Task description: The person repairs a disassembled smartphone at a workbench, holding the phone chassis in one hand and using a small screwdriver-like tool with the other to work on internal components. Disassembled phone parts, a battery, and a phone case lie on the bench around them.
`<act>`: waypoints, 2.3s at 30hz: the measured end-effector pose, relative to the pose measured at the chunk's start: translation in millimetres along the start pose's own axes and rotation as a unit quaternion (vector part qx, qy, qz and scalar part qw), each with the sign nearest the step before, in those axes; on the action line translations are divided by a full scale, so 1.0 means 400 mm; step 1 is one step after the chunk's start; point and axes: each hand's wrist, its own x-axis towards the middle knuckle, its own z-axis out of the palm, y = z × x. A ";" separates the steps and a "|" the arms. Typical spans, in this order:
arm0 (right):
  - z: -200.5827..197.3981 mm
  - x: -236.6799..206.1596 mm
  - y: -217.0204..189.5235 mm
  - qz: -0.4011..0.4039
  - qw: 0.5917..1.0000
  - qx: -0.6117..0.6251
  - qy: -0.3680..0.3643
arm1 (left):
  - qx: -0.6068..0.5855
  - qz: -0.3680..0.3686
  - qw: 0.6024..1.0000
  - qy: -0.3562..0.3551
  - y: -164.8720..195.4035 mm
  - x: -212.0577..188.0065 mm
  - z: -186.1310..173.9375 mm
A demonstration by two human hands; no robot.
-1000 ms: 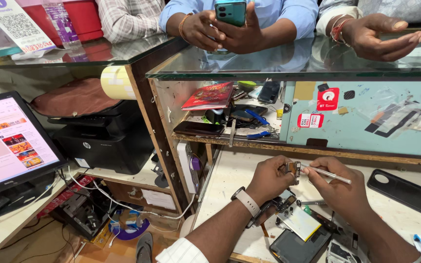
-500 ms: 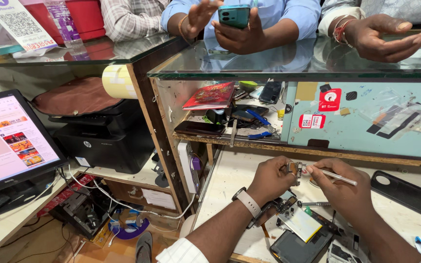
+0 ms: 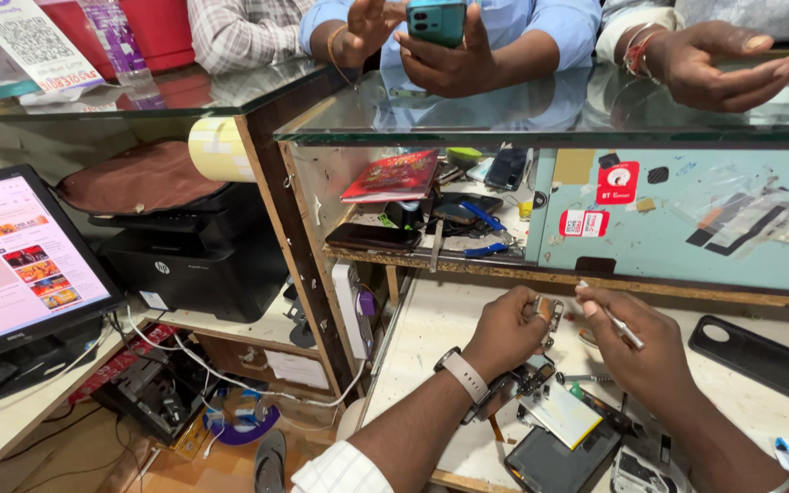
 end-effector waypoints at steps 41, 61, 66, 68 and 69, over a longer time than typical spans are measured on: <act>-0.020 -0.013 0.004 0.013 1.000 0.000 0.007 | -0.010 0.042 0.998 0.052 0.013 0.010 0.006; -0.018 -0.006 0.008 0.024 0.999 0.017 -0.042 | 0.024 0.034 0.998 0.039 0.036 -0.002 0.011; -0.019 -0.005 0.004 0.021 0.999 0.016 -0.040 | 0.020 0.037 0.998 0.038 0.043 -0.004 0.012; -0.020 -0.007 0.003 0.010 0.999 0.012 -0.037 | 0.027 0.031 0.998 0.040 0.040 -0.004 0.014; -0.020 -0.006 0.004 -0.001 0.999 0.004 -0.034 | 0.032 0.030 0.998 0.041 0.038 -0.003 0.014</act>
